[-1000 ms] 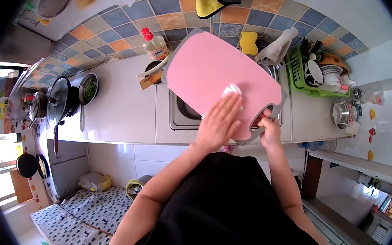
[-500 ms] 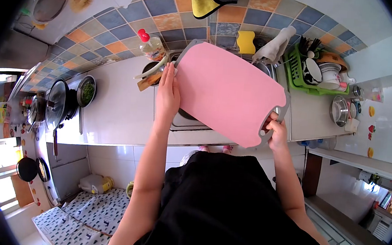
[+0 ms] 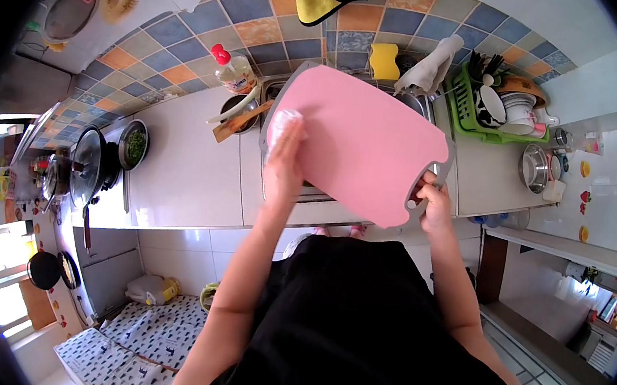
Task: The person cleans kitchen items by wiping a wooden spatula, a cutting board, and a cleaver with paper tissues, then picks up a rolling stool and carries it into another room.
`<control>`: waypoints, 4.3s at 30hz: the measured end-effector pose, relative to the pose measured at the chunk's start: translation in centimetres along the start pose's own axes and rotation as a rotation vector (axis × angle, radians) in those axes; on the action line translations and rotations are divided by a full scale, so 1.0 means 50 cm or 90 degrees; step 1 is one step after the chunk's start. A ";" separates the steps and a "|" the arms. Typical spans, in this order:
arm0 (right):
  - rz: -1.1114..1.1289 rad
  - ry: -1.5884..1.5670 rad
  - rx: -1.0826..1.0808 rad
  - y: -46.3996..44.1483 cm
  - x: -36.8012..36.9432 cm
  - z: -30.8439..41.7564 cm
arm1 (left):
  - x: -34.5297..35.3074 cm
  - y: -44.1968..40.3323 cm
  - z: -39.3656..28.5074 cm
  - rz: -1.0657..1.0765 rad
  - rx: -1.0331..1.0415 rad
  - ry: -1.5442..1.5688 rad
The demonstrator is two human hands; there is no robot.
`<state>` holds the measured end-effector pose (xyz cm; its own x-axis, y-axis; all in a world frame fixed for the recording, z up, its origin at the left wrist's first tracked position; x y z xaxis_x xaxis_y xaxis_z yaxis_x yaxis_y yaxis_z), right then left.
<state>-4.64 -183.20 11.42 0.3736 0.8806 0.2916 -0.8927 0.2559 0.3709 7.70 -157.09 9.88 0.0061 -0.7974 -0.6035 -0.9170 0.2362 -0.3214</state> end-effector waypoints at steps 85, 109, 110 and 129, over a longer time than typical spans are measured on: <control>0.529 0.077 0.204 -0.064 0.145 -0.068 | 0.038 0.366 -0.158 -0.335 -0.436 1.074; 1.190 0.456 -0.606 0.407 0.541 -0.343 | -0.271 0.867 -0.253 -0.958 -0.479 0.649; 1.211 0.427 -0.588 0.426 0.567 -0.362 | -0.294 0.886 -0.253 -0.971 -0.459 0.648; 1.378 0.553 -0.027 0.578 0.789 -0.656 | -0.401 1.109 -0.040 -1.187 -0.512 0.448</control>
<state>-23.97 -127.99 4.73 -0.9219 -0.3194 -0.2193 0.2954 -0.9457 0.1355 -44.06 -129.13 5.65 0.9291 0.1725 0.3273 0.0518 -0.9366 0.3466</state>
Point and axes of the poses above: each hand's wrist, its own y-axis away from the middle knuckle, its own x-axis out of the palm, z = x × y, the point moved 1 cm from there along -y, towards the middle knuckle, and after that the axes turned 1 degree about z, right-handed, at the moved point
